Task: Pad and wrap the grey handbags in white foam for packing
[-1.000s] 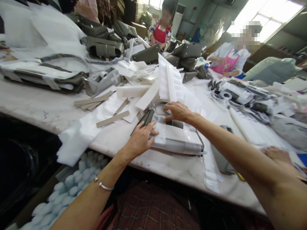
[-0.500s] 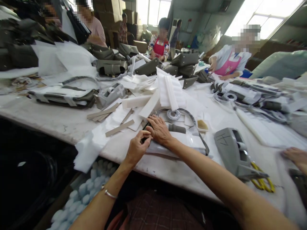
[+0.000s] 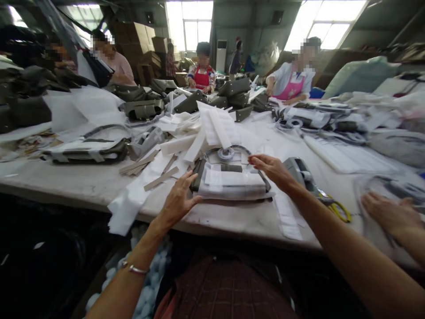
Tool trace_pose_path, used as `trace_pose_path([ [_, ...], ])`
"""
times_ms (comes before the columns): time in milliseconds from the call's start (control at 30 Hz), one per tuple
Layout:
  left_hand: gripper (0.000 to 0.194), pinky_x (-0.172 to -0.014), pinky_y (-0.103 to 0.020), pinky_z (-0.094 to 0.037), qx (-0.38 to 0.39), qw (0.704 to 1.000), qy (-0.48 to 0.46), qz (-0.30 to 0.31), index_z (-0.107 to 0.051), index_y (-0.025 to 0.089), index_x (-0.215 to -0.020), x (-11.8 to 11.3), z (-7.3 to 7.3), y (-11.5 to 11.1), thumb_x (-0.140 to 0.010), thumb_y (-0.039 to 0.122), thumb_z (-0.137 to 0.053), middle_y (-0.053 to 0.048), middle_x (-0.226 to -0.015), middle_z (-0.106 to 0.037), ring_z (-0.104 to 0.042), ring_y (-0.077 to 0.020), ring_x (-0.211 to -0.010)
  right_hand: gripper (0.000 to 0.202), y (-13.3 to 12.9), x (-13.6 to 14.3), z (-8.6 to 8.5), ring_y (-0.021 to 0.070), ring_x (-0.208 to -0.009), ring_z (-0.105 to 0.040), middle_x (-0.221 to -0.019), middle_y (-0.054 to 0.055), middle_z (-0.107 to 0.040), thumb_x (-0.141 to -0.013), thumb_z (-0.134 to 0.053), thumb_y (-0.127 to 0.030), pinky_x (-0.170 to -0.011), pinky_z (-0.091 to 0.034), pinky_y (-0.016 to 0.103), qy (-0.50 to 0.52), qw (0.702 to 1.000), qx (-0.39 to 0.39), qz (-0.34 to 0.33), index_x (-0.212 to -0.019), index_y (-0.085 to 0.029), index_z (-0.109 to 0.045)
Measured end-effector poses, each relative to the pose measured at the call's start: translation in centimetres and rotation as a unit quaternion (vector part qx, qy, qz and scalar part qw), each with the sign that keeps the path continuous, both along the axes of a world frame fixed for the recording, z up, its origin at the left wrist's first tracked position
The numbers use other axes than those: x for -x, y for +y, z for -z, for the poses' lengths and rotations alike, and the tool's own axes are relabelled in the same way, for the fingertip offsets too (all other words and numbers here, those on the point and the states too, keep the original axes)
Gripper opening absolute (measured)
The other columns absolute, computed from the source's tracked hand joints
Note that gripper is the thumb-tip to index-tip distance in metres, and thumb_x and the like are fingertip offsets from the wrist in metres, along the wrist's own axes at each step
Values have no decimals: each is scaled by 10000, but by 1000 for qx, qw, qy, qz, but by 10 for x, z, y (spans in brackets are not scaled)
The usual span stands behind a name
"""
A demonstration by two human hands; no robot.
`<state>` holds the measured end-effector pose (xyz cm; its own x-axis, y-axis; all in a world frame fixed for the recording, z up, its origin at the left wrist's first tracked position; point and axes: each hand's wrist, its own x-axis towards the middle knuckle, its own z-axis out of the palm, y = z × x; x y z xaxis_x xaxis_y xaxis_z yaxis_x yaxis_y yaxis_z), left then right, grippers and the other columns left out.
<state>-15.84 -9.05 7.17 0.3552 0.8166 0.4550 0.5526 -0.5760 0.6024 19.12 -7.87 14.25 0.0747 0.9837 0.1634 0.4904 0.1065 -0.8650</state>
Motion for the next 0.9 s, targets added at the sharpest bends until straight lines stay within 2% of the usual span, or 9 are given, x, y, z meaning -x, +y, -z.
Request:
trace_pose_path([
  [67,713,-1179,-513,-304,16,998,53,15,-426,239,-1436,-3,4,6,-793,317,-724,-138,-1549,-384,-345,-309,-1443,398,-35,-38,15,277,-1018,-682,-1052,99,-752,-782,-703,-502,-972,-513,469,53,994,67,67,-1011,-181,-756],
  [133,783,-1183,-503,-303,39,996,77,9,-379,223,-1466,-6,10,12,-775,311,-737,-157,-1557,-370,-342,-313,-1447,369,-61,-58,34,279,-993,-691,-1037,116,-753,-721,-761,-415,-956,-529,466,129,978,118,114,-989,-162,-759],
  [233,798,-1167,-493,-339,56,995,79,-30,-368,216,-1467,-8,17,21,-773,354,-739,-158,-1505,-449,-420,-311,-1401,393,-78,-59,56,271,-997,-694,-1066,110,-750,-664,-777,-304,-945,-544,442,212,962,137,107,-1029,-163,-749],
  [300,762,-1145,-491,-371,55,994,81,-50,-397,212,-1446,-8,17,25,-783,388,-728,-153,-1465,-497,-471,-313,-1361,480,-79,-52,62,270,-1053,-677,-1127,103,-735,-640,-755,-250,-952,-538,427,226,964,115,78,-1113,-172,-722],
  [400,738,-1145,-482,-373,40,993,109,-37,-422,203,-1432,-8,14,27,-784,391,-723,-151,-1460,-500,-472,-314,-1357,619,-76,-45,65,273,-1121,-645,-1239,115,-684,-641,-718,-215,-946,-533,416,178,981,69,44,-1254,-179,-648],
  [500,756,-1157,-497,-350,15,985,171,-15,-421,216,-1448,-11,11,25,-778,363,-738,-154,-1528,-410,-411,-336,-1400,635,-76,-43,70,277,-1131,-625,-1264,116,-649,-669,-740,-231,-980,-510,444,4,999,11,31,-1293,-205,-624],
  [633,635,-1100,-498,-417,-7,971,237,-32,-480,244,-1413,-19,9,20,-828,330,-710,-159,-1515,-430,-469,-355,-1352,513,-71,-41,81,321,-1284,-516,-1367,136,-567,-693,-792,-253,-1092,-415,506,-172,980,-94,19,-1191,-217,-673],
  [800,443,-1073,-495,-432,1,975,215,-57,-586,242,-1284,-25,1,17,-869,373,-666,-143,-1366,-584,-553,-343,-1256,428,-59,-37,88,323,-1172,-585,-1197,121,-672,-677,-801,-215,-1038,-455,527,-162,979,-120,11,-1087,-208,-680],
  [900,562,-1117,-490,-383,58,989,132,-28,-562,238,-1312,-18,-4,17,-795,391,-725,-117,-1385,-562,-506,-322,-1306,507,-63,-40,85,324,-1228,-553,-1266,120,-644,-652,-800,-215,-1094,-403,526,-114,989,-97,6,-1143,-206,-672],
])
